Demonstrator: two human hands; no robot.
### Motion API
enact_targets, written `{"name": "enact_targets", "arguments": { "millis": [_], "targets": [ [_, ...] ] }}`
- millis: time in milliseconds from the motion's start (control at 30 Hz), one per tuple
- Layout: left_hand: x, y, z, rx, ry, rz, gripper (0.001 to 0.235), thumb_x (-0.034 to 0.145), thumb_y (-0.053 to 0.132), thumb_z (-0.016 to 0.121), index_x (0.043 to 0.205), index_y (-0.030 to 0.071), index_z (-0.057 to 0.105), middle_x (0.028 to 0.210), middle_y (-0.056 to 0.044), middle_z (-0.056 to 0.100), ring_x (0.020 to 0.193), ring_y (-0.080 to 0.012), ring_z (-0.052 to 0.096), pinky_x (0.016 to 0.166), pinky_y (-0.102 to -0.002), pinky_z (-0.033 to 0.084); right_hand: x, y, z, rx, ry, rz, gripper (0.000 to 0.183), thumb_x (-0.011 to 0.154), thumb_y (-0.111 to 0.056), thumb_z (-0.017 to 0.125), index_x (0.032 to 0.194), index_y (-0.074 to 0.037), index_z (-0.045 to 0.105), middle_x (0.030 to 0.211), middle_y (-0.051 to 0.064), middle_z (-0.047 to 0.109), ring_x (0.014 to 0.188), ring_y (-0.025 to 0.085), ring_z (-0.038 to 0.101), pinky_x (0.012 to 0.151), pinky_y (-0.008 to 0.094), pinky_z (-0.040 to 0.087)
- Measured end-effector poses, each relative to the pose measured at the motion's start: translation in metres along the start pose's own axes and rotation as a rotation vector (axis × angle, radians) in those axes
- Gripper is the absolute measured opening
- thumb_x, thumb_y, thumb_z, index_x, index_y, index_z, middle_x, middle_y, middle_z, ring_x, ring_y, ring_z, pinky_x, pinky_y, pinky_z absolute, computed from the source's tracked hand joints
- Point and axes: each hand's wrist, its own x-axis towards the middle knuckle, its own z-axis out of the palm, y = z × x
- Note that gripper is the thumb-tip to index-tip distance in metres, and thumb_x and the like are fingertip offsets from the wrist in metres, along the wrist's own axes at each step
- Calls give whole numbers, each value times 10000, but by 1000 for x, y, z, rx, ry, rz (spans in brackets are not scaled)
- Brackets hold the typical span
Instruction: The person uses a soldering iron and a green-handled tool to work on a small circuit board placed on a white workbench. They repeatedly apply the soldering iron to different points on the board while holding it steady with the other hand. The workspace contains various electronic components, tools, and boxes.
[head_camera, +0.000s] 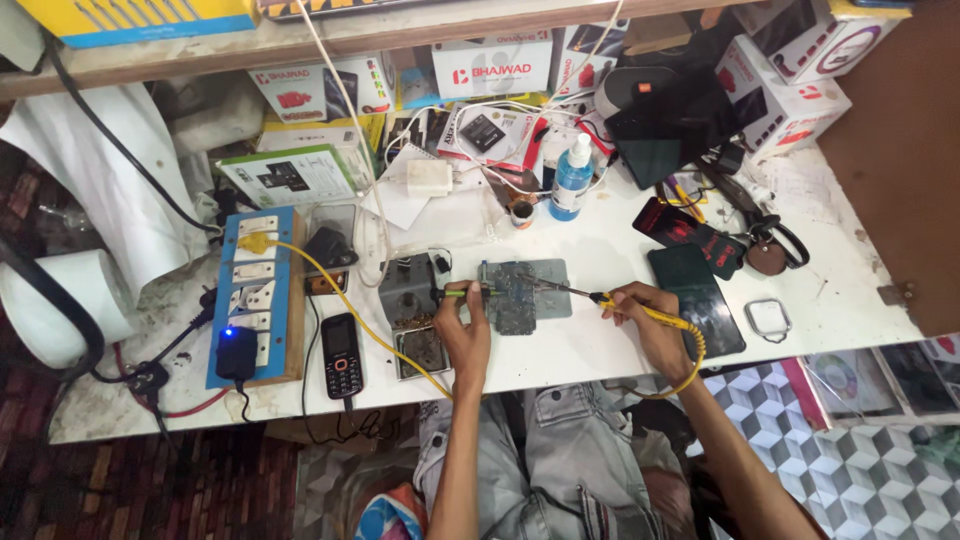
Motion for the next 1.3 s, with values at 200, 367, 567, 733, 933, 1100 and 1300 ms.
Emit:
{"name": "enact_targets", "arguments": {
  "millis": [200, 367, 567, 733, 933, 1100, 1300],
  "targets": [
    [0, -3, 0, 62, 19, 3, 190, 1010, 144, 630, 959, -29, 692, 805, -152, 716, 730, -251, 684, 709, -375, 505, 0, -4, 8, 8, 74, -12, 233, 944, -127, 582, 913, 75, 695, 804, 134, 740, 683, 149, 627, 671, 280, 495],
    [3, -1, 0, 49, 12, 22, 171, 1004, 142, 633, 962, -16, 682, 811, -155, 716, 732, -269, 683, 710, -378, 504, -9, -4, 8, -38, 93, -39, 256, 974, -139, 610, 921, 94, 703, 807, 146, 729, 699, 152, 626, 675, 281, 505],
    [1, 11, -4, -13, -67, -155, 178, 998, 154, 611, 956, -2, 683, 751, -164, 689, 666, -304, 658, 624, -395, 481, -12, -3, 10, 30, 84, -16, 235, 974, -120, 615, 934, 97, 696, 818, 155, 726, 715, 154, 639, 680, 283, 517],
    [1, 7, -3, 64, -45, 95, 175, 1016, 139, 626, 942, -12, 672, 770, -154, 696, 713, -268, 690, 673, -377, 494, -11, 2, 7, 17, 62, -36, 225, 974, -108, 612, 951, 97, 702, 831, 152, 735, 727, 152, 625, 695, 282, 517],
    [1, 5, -1, 55, -55, -12, 169, 1002, 134, 626, 930, -10, 680, 705, -142, 682, 626, -213, 658, 614, -368, 482, -12, -1, 7, 6, 68, -37, 229, 967, -114, 621, 959, 100, 700, 828, 155, 733, 722, 151, 621, 697, 286, 522],
    [0, 9, -1, 37, -33, -8, 160, 1000, 123, 632, 923, -10, 677, 719, -135, 688, 651, -196, 635, 612, -352, 490, -12, -3, 9, -34, 62, -20, 244, 970, -133, 629, 949, 100, 702, 826, 147, 737, 720, 148, 622, 695, 285, 524],
    [1, 9, 0, 52, -22, -2, 161, 995, 124, 638, 921, -13, 682, 730, -128, 693, 657, -189, 647, 624, -349, 489, -13, -3, 8, -27, 62, -36, 252, 990, -134, 610, 946, 95, 706, 824, 137, 735, 710, 141, 609, 684, 281, 519]
  ]
}}
